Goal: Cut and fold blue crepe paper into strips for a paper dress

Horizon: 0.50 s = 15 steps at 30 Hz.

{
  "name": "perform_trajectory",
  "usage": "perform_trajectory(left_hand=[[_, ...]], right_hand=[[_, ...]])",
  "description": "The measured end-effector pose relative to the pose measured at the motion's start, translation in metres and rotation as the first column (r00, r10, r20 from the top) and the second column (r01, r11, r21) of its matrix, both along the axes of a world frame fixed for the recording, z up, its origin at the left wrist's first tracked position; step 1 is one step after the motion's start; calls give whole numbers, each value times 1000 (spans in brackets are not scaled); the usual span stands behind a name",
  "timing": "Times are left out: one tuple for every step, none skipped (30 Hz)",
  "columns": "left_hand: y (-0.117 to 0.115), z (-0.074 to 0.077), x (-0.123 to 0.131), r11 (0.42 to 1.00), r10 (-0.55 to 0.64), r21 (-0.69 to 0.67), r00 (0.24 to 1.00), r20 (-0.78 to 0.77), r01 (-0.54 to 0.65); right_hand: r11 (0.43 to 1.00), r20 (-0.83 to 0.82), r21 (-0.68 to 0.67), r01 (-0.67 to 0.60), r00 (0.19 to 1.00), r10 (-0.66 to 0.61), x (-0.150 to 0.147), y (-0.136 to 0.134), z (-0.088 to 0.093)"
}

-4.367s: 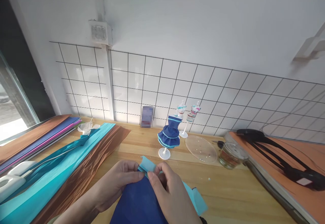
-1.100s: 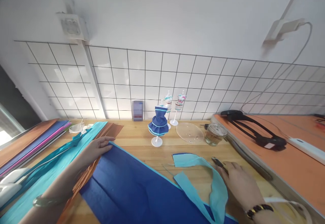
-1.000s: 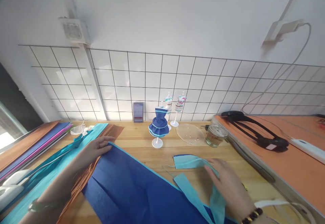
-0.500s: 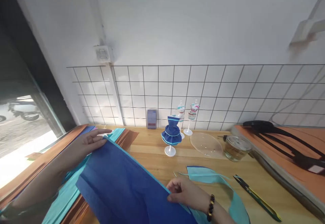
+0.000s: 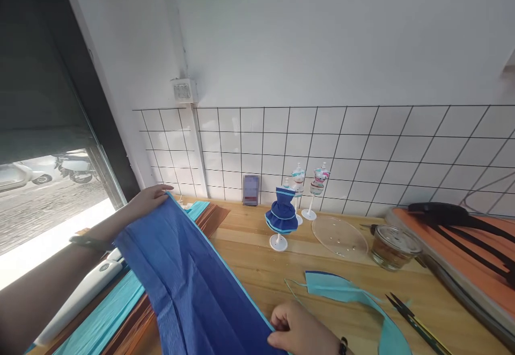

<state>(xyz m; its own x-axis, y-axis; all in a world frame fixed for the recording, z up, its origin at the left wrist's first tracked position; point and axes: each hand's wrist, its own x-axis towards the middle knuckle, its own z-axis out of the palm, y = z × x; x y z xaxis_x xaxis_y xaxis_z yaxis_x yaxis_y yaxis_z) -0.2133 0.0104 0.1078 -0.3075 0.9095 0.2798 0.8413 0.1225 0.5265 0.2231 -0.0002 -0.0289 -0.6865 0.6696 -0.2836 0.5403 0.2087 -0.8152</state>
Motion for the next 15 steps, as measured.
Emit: perform_trajectory(left_hand=[[8,-2,-2,1000,10,-4,999,-34,-10],[16,-4,-3,1000,19,-5,998,-63,-20],[24,-6,-3,1000,31,-1,996,-89,-32],[32,-8,-2,999,44,5,993,-111,-44],[40,-10,0,998,58,13,990,-129,-56],[47,-13,4,997,74,23,987,-144,-71],[54,-15,8,996,88,35,984,-157,-83],[60,-19,15,995,99,47,981,-170,-92],[65,-23,23,994,105,60,977,-184,-95],[68,-29,32,993,103,72,974,-202,-90],[68,-35,43,993,95,85,970,-223,-78],[66,-42,55,994,81,90,966,-244,-61],[61,-51,68,996,59,84,963,-262,-38],[53,-59,80,997,37,73,960,-277,-18],[43,-69,90,999,13,55,958,-288,3]], right_hand=[[1000,1,18,23,1000,-23,-3,-2,-1],[999,0,29,46,999,-46,-7,-4,-3],[997,-1,34,65,998,-65,-10,-5,-6],[996,-4,34,83,997,-83,-13,-6,-9],[994,-7,30,101,995,-101,-16,-7,-12],[993,-12,25,118,993,-118,-19,-7,-15],[990,-17,21,137,991,-136,-22,-8,-19],[987,-23,17,157,987,-157,-25,-9,-23],[984,-29,12,178,984,-177,-27,-9,-26],[980,-34,6,197,980,-196,-29,-10,-30],[977,-39,2,213,976,-213,-30,-10,-33],[974,-43,-1,227,973,-227,-31,-10,-37],[971,-47,-3,238,970,-238,-31,-9,-40],[969,-51,-2,248,967,-248,-31,-9,-43],[966,-54,2,258,965,-258,-30,-8,-46]])
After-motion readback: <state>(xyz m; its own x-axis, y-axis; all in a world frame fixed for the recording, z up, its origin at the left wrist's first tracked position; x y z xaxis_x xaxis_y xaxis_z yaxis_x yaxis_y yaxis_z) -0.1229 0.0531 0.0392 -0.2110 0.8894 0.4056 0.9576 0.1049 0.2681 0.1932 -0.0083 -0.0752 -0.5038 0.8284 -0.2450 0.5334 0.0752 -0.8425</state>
